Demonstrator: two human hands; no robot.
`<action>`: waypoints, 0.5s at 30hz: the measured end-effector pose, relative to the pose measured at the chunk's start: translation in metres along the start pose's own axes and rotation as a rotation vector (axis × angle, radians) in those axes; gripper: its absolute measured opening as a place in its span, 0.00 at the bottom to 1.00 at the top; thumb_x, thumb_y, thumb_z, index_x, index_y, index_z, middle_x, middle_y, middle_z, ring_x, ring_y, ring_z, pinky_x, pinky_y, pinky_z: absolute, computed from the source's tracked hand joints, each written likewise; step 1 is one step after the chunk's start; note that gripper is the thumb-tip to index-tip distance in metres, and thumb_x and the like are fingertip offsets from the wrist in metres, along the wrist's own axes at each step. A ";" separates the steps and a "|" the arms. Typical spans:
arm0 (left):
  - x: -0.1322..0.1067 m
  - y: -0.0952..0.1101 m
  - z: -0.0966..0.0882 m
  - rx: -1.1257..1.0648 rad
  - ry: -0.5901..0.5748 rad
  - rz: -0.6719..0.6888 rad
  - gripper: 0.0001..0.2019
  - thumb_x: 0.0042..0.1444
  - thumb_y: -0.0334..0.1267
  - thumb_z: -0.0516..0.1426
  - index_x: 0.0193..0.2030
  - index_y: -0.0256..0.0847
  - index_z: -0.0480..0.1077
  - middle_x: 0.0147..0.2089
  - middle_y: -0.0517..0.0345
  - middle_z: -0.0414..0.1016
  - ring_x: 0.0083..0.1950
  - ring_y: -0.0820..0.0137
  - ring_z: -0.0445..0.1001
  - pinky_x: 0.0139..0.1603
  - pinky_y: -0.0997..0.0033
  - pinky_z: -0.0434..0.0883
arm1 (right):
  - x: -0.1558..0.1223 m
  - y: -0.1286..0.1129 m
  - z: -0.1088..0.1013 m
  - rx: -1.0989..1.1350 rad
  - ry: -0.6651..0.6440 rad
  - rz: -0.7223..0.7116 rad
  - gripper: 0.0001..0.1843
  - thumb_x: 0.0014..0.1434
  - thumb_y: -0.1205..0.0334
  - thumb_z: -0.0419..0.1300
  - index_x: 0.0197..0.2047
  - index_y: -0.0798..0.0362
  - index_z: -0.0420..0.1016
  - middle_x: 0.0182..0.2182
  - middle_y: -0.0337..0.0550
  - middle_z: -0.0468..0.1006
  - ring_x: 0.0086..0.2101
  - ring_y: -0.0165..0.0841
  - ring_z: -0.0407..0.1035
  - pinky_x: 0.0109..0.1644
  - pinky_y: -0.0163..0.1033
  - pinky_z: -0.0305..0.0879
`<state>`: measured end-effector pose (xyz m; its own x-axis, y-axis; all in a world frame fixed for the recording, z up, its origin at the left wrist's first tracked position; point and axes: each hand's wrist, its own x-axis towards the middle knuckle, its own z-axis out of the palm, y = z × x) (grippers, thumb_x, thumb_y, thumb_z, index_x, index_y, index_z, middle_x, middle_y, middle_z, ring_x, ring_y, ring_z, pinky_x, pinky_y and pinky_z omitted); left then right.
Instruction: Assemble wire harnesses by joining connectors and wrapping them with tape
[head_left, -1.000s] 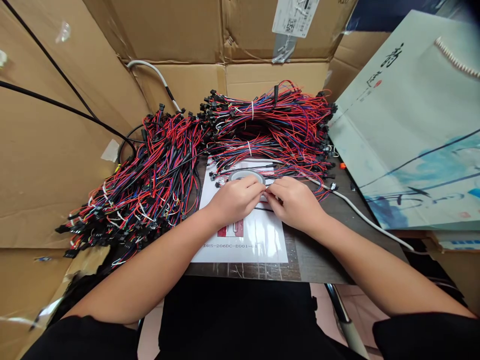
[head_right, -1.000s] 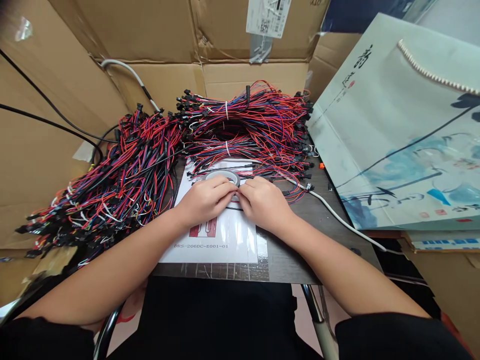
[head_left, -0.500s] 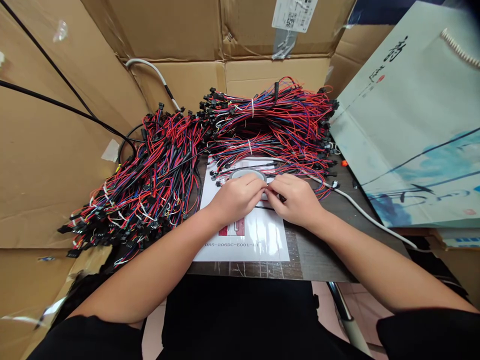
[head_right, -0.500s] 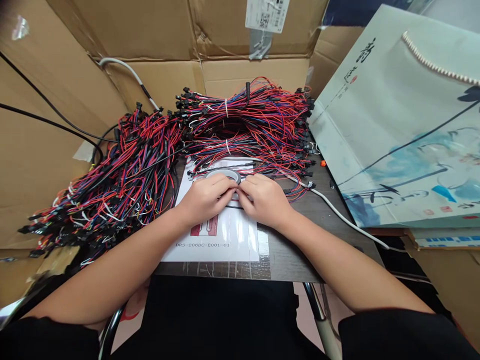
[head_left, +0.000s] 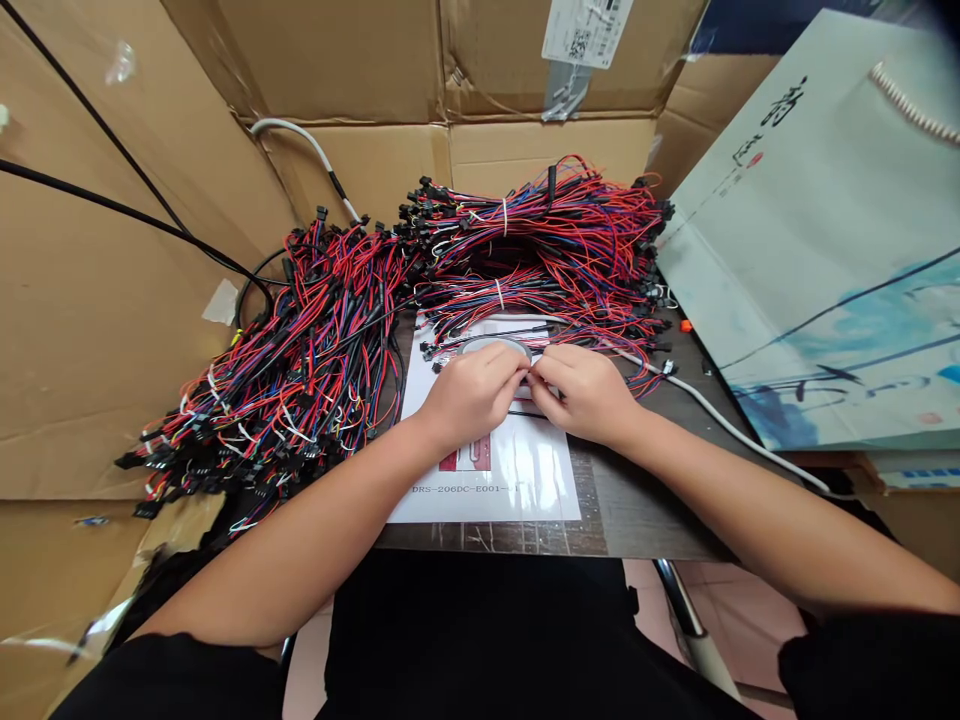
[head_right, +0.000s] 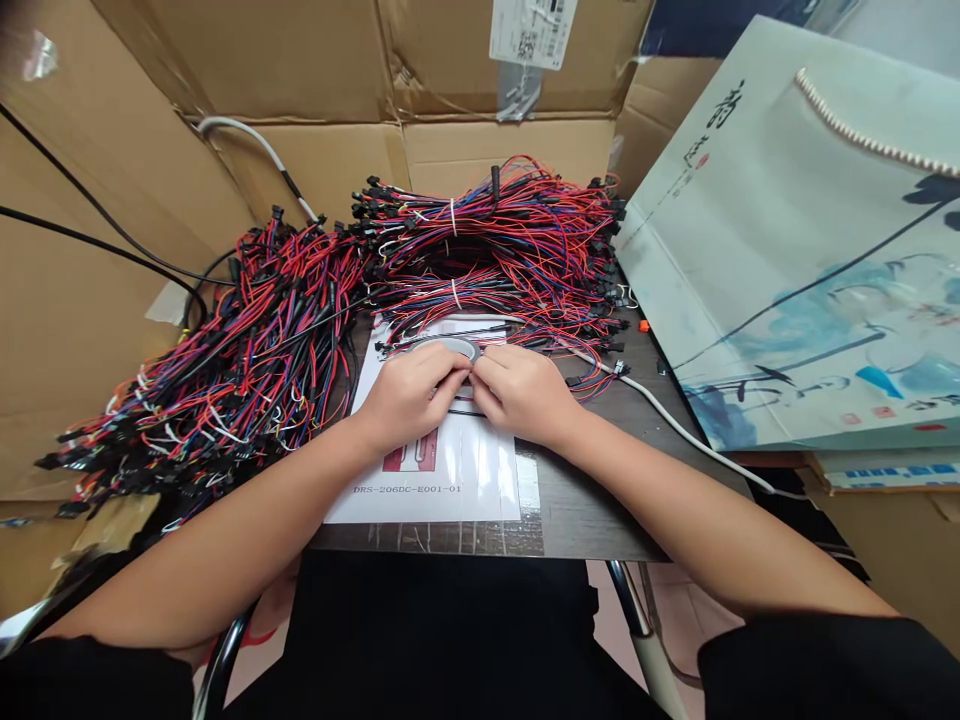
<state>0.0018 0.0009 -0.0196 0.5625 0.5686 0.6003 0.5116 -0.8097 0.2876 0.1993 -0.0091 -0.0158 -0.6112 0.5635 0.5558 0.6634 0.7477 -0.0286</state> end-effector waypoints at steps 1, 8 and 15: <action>0.000 0.000 0.000 0.001 -0.002 -0.001 0.07 0.65 0.31 0.51 0.44 0.37 0.70 0.40 0.54 0.75 0.43 0.69 0.74 0.46 0.70 0.71 | 0.000 0.000 0.001 -0.025 0.016 -0.019 0.11 0.65 0.67 0.52 0.31 0.55 0.70 0.26 0.42 0.68 0.29 0.33 0.59 0.35 0.39 0.58; 0.000 0.003 0.000 0.037 -0.034 -0.036 0.08 0.65 0.31 0.49 0.42 0.37 0.69 0.38 0.54 0.74 0.41 0.69 0.73 0.44 0.69 0.71 | 0.004 0.007 0.002 -0.279 0.086 -0.352 0.12 0.64 0.67 0.56 0.27 0.53 0.68 0.23 0.41 0.65 0.27 0.33 0.54 0.31 0.42 0.52; 0.001 0.000 -0.004 0.021 -0.052 0.003 0.09 0.67 0.32 0.49 0.44 0.37 0.70 0.41 0.54 0.75 0.43 0.69 0.74 0.44 0.69 0.70 | 0.008 0.016 -0.005 -0.093 0.045 -0.289 0.09 0.64 0.68 0.55 0.31 0.54 0.69 0.25 0.41 0.67 0.29 0.33 0.58 0.33 0.39 0.57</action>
<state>-0.0005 0.0014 -0.0159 0.5968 0.5735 0.5612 0.5230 -0.8084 0.2699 0.2074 0.0059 -0.0080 -0.7621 0.3146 0.5659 0.5029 0.8381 0.2113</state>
